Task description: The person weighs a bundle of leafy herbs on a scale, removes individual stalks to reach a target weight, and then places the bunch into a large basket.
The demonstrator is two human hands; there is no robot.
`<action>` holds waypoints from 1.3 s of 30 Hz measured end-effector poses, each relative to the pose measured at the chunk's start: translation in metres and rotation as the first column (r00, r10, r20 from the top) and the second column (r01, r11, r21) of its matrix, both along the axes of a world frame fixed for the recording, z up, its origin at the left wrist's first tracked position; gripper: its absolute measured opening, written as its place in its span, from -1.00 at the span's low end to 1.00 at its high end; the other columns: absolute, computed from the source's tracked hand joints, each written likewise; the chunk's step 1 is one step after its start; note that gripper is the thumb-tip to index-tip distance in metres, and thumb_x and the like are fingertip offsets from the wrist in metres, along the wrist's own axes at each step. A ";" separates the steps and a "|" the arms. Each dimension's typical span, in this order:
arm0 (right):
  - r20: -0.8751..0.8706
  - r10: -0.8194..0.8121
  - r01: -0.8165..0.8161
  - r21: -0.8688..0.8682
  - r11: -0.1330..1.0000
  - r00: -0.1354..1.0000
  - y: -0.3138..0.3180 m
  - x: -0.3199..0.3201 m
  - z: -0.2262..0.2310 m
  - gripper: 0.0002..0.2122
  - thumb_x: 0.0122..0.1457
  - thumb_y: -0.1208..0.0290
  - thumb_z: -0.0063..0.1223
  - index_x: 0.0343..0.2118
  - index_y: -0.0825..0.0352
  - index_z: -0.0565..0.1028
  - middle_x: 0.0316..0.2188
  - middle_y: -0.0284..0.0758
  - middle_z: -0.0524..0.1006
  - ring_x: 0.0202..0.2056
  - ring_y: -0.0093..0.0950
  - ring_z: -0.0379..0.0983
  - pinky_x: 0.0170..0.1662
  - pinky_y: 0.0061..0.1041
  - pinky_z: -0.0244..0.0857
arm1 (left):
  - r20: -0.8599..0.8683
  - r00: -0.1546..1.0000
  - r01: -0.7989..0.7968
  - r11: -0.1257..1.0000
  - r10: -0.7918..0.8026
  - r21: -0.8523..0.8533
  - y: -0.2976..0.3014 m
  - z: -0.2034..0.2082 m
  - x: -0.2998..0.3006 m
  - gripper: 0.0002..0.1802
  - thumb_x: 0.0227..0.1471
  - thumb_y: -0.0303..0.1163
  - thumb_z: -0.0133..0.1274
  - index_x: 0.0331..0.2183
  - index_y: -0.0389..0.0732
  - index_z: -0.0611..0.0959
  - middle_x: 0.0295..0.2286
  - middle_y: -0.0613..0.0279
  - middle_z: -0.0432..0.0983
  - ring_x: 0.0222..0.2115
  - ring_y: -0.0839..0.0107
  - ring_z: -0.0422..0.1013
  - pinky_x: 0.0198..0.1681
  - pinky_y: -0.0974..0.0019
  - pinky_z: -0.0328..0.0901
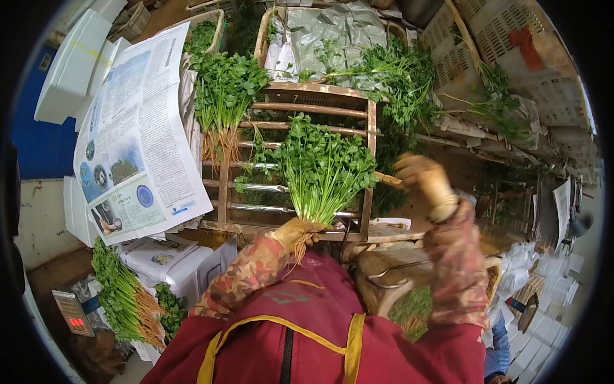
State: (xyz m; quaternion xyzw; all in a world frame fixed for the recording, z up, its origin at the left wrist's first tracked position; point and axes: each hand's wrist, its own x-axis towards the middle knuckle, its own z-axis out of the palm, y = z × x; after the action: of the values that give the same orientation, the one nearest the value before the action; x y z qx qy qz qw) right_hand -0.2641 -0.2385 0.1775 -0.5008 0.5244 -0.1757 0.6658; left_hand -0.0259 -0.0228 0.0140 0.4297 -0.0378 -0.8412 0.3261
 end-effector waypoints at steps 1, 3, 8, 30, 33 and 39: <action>-0.172 0.108 -0.088 0.121 0.989 0.979 0.026 0.034 -0.006 -0.74 0.16 0.25 0.02 -0.25 0.37 0.46 -0.49 -0.30 0.54 -0.53 -0.55 0.45 -0.47 -0.57 0.34 | 0.022 1.000 0.014 1.000 -0.014 -0.005 0.001 0.003 0.000 -0.69 -0.03 -0.26 0.19 -0.31 -0.31 0.62 -0.52 0.26 0.53 -0.60 0.58 0.37 -0.62 0.57 0.25; -0.428 0.288 -0.240 0.163 0.957 0.857 0.057 0.076 -0.034 -0.69 0.09 0.14 0.10 -0.30 0.33 0.53 -0.48 -0.27 0.56 -0.53 -0.57 0.46 -0.41 -0.56 0.35 | 0.009 1.000 -0.010 1.000 0.010 -0.005 0.001 -0.001 -0.006 -0.71 -0.06 -0.30 0.21 -0.32 -0.31 0.63 -0.54 0.28 0.52 -0.60 0.56 0.40 -0.60 0.54 0.28; -0.391 0.319 -0.264 0.188 0.946 0.863 0.075 0.112 -0.092 -0.69 -0.05 0.18 0.23 -0.45 0.39 0.54 -0.56 -0.20 0.55 -0.58 -0.53 0.48 -0.56 -0.54 0.34 | 0.012 0.999 -0.043 0.998 0.044 -0.055 -0.004 0.011 -0.004 -0.74 -0.08 -0.28 0.22 -0.39 -0.26 0.60 -0.59 0.32 0.47 -0.58 0.54 0.41 -0.59 0.51 0.29; 0.137 0.325 -0.347 0.200 0.916 0.936 0.094 0.117 -0.058 -0.44 -0.03 0.08 0.23 -0.06 0.40 0.40 -0.15 -0.25 0.47 -0.14 -0.49 0.39 -0.10 -0.52 0.28 | 0.903 0.410 0.447 0.834 0.129 -0.322 -0.035 0.089 0.018 -0.66 -0.01 -0.34 -0.01 -0.16 -0.26 0.46 -0.53 0.11 0.56 -0.55 0.10 0.47 -0.51 0.18 0.36; 0.197 0.211 -0.261 0.276 0.925 0.957 0.092 0.146 -0.036 -0.54 0.01 0.13 0.21 -0.11 0.37 0.47 -0.13 -0.31 0.49 -0.11 -0.53 0.38 0.01 -0.52 0.20 | 0.953 -0.209 0.595 0.801 0.222 -0.056 -0.051 0.108 0.019 -0.74 -0.06 -0.31 -0.01 -0.32 -0.27 0.49 -0.63 0.09 0.50 -0.56 0.09 0.49 -0.53 0.12 0.38; -0.220 0.677 -0.711 -0.205 0.672 0.703 0.102 0.134 -0.137 -0.49 0.00 0.56 0.17 0.07 0.23 0.35 -0.17 -0.33 0.53 -0.14 -0.50 0.43 -0.04 -0.53 0.27 | 0.982 -0.151 0.519 0.855 0.113 -0.019 -0.014 0.027 0.008 -0.39 -0.06 -0.36 -0.03 0.04 -0.38 0.29 -0.60 -0.01 0.50 -0.55 0.09 0.49 -0.51 0.11 0.37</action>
State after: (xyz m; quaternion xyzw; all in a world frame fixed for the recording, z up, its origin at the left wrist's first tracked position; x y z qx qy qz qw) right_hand -0.1297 -0.1362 0.0401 -0.7596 0.3053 0.0517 0.5720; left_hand -0.0180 -0.0366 0.0414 0.8116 -0.5150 -0.2455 0.1258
